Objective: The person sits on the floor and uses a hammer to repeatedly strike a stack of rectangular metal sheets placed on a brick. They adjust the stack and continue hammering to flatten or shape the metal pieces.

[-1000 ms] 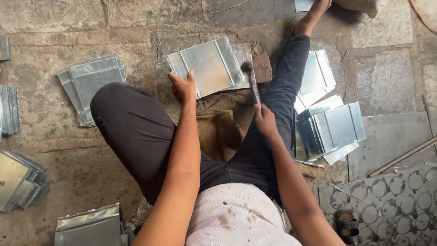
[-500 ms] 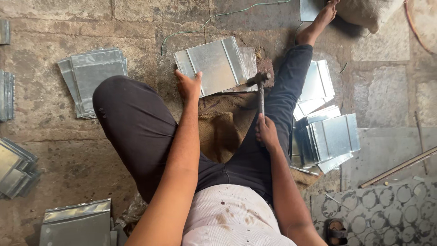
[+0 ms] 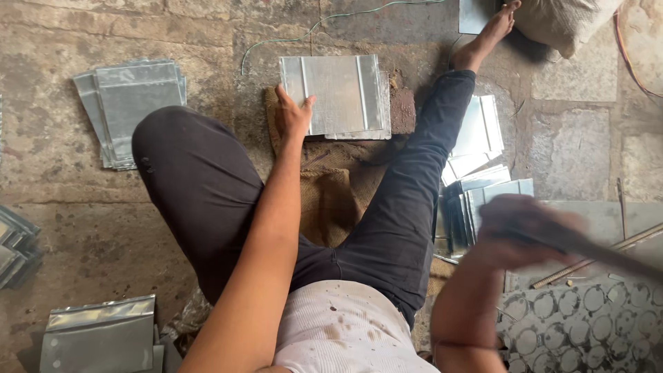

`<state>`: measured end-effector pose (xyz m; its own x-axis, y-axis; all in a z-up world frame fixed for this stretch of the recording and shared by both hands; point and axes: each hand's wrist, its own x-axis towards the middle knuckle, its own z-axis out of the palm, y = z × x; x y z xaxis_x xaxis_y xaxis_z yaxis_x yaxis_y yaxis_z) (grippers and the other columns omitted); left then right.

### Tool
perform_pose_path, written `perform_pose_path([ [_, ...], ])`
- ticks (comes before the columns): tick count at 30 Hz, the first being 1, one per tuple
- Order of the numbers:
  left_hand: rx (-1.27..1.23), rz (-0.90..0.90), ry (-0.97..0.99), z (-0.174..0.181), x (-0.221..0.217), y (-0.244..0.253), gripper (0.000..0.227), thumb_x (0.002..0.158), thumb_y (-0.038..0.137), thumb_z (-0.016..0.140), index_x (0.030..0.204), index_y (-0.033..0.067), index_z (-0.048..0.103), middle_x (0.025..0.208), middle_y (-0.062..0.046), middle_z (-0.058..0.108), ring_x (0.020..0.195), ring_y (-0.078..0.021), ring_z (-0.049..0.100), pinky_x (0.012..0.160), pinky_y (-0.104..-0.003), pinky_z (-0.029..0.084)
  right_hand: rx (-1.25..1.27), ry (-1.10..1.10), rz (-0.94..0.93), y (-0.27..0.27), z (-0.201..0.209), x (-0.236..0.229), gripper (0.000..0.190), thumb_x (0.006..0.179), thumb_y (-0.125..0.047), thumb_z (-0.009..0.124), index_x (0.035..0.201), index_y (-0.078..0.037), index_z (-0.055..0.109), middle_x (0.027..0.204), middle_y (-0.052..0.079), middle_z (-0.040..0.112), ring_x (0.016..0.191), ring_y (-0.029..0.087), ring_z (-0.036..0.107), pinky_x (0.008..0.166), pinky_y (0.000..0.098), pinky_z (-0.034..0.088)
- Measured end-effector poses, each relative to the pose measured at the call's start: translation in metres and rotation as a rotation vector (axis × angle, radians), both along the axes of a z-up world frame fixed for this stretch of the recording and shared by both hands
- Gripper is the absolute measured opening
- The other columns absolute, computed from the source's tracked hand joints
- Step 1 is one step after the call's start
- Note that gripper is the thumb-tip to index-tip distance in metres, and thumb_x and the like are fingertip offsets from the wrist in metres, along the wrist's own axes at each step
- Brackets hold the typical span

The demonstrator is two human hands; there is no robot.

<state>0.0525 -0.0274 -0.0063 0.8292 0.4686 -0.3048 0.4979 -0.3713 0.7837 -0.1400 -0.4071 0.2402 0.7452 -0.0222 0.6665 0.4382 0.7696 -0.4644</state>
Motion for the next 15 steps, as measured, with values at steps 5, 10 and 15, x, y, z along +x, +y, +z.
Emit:
perform_pose_path([
  [5, 0.008, -0.013, -0.125, -0.004, 0.007, 0.001, 0.098, 0.086, 0.042, 0.083, 0.153, 0.0019, 0.024, 0.112, -0.023, 0.069, 0.075, -0.0245, 0.073, 0.055, -0.034, 0.061, -0.356, -0.349, -0.81, 0.019, 0.052, 0.013, 0.042, 0.106, -0.055, 0.045, 0.12, -0.018, 0.059, 0.08, -0.004, 0.055, 0.057, 0.004, 0.046, 0.051, 0.0251, 0.043],
  [10, -0.003, -0.053, 0.015, -0.02, 0.011, 0.002, 0.103, 0.087, 0.049, 0.079, 0.158, 0.0027, 0.02, 0.118, -0.023, 0.07, 0.084, -0.0288, 0.075, 0.065, -0.036, 0.063, -1.04, 0.293, -0.933, 0.077, -0.131, 0.005, 0.035, 0.112, -0.038, 0.044, 0.11, -0.008, 0.063, 0.08, 0.005, 0.058, 0.066, 0.015, 0.053, 0.059, 0.032, 0.045],
  [15, 0.093, -0.082, -0.183, -0.055, 0.021, -0.004, 0.104, 0.088, 0.053, 0.078, 0.155, 0.0006, 0.019, 0.138, -0.033, 0.056, 0.102, -0.0373, 0.072, 0.077, -0.042, 0.063, -1.509, 0.99, -0.57, 0.124, -0.134, 0.004, 0.038, 0.109, -0.035, 0.054, 0.091, -0.004, 0.068, 0.062, 0.004, 0.056, 0.057, 0.013, 0.054, 0.053, 0.0333, 0.044],
])
